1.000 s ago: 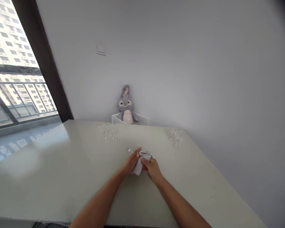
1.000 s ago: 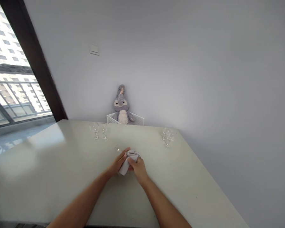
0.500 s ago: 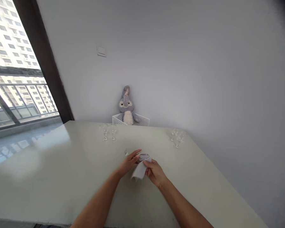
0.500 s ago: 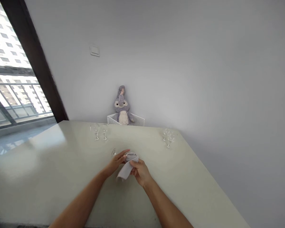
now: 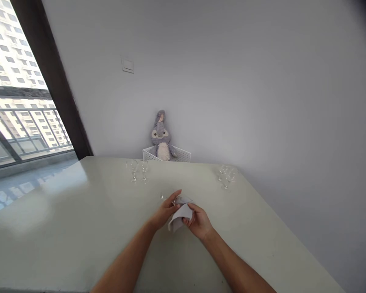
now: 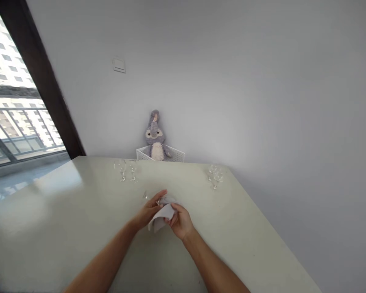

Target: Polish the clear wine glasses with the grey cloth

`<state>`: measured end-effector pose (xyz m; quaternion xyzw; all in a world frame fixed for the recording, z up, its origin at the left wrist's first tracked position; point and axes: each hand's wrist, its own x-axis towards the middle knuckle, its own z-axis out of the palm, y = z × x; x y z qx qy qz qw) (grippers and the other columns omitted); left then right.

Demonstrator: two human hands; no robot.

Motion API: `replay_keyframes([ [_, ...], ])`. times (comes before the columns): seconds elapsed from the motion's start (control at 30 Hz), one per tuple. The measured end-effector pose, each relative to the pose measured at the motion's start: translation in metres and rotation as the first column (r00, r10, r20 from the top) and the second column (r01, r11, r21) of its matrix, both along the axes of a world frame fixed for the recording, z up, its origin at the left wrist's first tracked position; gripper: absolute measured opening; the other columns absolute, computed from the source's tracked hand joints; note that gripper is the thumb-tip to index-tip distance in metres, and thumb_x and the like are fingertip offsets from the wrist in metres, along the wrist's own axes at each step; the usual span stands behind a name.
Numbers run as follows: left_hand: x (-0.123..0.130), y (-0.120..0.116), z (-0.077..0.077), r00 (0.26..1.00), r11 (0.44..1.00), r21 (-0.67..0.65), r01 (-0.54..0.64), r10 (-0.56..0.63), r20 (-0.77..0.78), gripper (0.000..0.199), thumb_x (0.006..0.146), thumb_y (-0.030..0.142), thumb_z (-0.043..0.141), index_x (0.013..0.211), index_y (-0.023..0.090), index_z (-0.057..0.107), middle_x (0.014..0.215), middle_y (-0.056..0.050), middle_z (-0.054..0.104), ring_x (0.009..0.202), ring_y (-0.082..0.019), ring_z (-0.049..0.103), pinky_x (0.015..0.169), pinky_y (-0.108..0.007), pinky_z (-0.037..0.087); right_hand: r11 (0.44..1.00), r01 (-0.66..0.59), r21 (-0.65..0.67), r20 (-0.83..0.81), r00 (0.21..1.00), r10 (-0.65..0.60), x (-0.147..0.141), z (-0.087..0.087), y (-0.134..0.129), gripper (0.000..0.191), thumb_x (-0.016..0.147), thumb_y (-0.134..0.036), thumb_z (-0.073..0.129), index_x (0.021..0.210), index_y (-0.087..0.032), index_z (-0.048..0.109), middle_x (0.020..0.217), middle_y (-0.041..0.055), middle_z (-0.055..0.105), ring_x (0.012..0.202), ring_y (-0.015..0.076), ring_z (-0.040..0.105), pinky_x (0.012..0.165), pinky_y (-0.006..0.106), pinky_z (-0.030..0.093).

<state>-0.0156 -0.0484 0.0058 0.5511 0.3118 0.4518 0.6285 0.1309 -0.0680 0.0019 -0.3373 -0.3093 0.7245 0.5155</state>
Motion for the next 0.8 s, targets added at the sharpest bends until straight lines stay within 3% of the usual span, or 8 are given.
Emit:
replay_keyframes([
  [0.07, 0.001, 0.000, 0.001, 1.000, 1.000, 0.026, 0.007, -0.007, 0.011, 0.051, 0.070, 0.034, 0.062, 0.119, 0.024, 0.049, 0.099, -0.004, 0.059, 0.085, -0.016, 0.053, 0.077, -0.027, 0.041, 1.000, -0.012, -0.008, -0.005, 1.000, 0.012, 0.003, -0.001, 0.002, 0.023, 0.069, -0.034, 0.059, 0.084, -0.016, 0.060, 0.071, 0.0040, 0.062, 0.058, 0.0142, 0.054, 0.049, 0.024, 0.041],
  [0.17, 0.005, 0.003, -0.006, 0.994, 0.994, 0.013, -0.107, 0.107, -0.031, 0.043, 0.074, 0.043, 0.055, 0.110, 0.020, 0.056, 0.089, -0.005, 0.060, 0.075, -0.015, 0.053, 0.067, -0.026, 0.043, 0.978, -0.041, 0.204, 0.251, 0.968, -0.012, 0.000, -0.006, -0.001, 0.020, 0.067, -0.026, 0.058, 0.084, -0.017, 0.061, 0.068, 0.0021, 0.060, 0.059, 0.0148, 0.052, 0.054, 0.027, 0.042],
  [0.3, 0.008, 0.006, -0.015, 0.987, 0.982, -0.096, -0.161, 0.160, -0.020, 0.051, 0.078, 0.054, 0.040, 0.110, 0.017, 0.055, 0.072, -0.003, 0.058, 0.061, -0.013, 0.052, 0.056, -0.024, 0.042, 0.857, -0.134, 0.498, 0.604, 0.762, -0.232, -0.005, -0.010, -0.007, 0.012, 0.059, -0.014, 0.055, 0.067, -0.020, 0.063, 0.067, 0.0014, 0.060, 0.066, 0.0169, 0.051, 0.066, 0.030, 0.041],
  [0.37, 0.007, 0.005, -0.012, 0.995, 0.987, -0.132, -0.088, 0.094, 0.040, 0.050, 0.079, 0.052, 0.040, 0.116, 0.019, 0.050, 0.081, -0.004, 0.060, 0.069, -0.014, 0.056, 0.062, -0.025, 0.044, 0.863, -0.125, 0.489, 0.580, 0.785, -0.215, -0.005, -0.008, -0.005, 0.017, 0.060, -0.014, 0.052, 0.071, -0.021, 0.064, 0.071, 0.0012, 0.061, 0.068, 0.0173, 0.052, 0.067, 0.030, 0.041],
  [0.47, 0.003, 0.001, -0.002, 0.996, 0.998, -0.069, -0.008, 0.014, 0.093, 0.051, 0.075, 0.041, 0.054, 0.123, 0.023, 0.044, 0.102, -0.007, 0.059, 0.088, -0.018, 0.056, 0.075, -0.028, 0.043, 0.958, -0.026, 0.285, 0.327, 0.942, -0.071, 0.000, -0.005, 0.001, 0.028, 0.060, -0.015, 0.050, 0.085, -0.019, 0.063, 0.068, 0.0006, 0.062, 0.059, 0.0156, 0.053, 0.058, 0.027, 0.041],
  [0.6, 0.000, 0.002, 0.005, 0.997, 0.997, 0.049, -0.063, 0.061, 0.048, 0.050, 0.066, 0.029, 0.067, 0.114, 0.019, 0.054, 0.107, -0.008, 0.059, 0.098, -0.021, 0.052, 0.084, -0.030, 0.040, 0.993, -0.036, 0.110, 0.010, 0.999, 0.035, 0.004, -0.007, 0.009, 0.041, 0.053, -0.011, 0.051, 0.092, -0.016, 0.062, 0.069, 0.0022, 0.064, 0.055, 0.0142, 0.054, 0.053, 0.024, 0.040],
  [0.7, 0.000, 0.004, 0.003, 0.994, 0.992, 0.056, -0.111, 0.110, 0.024, 0.042, 0.064, 0.030, 0.068, 0.104, 0.018, 0.060, 0.104, -0.008, 0.061, 0.097, -0.021, 0.053, 0.084, -0.031, 0.041, 0.992, -0.046, 0.119, 0.028, 0.999, 0.043, 0.005, -0.010, 0.010, 0.043, 0.051, -0.008, 0.049, 0.090, -0.015, 0.063, 0.068, 0.0020, 0.064, 0.053, 0.0134, 0.053, 0.052, 0.023, 0.039],
  [0.8, 0.000, 0.005, 0.000, 0.991, 0.992, 0.006, -0.123, 0.123, 0.051, 0.042, 0.066, 0.033, 0.066, 0.105, 0.018, 0.059, 0.087, -0.006, 0.063, 0.082, -0.018, 0.057, 0.078, -0.033, 0.045, 0.963, -0.045, 0.267, 0.203, 0.979, -0.011, 0.007, -0.010, 0.010, 0.041, 0.054, -0.008, 0.046, 0.090, -0.015, 0.064, 0.065, -0.0001, 0.062, 0.054, 0.0132, 0.052, 0.053, 0.024, 0.038],
])
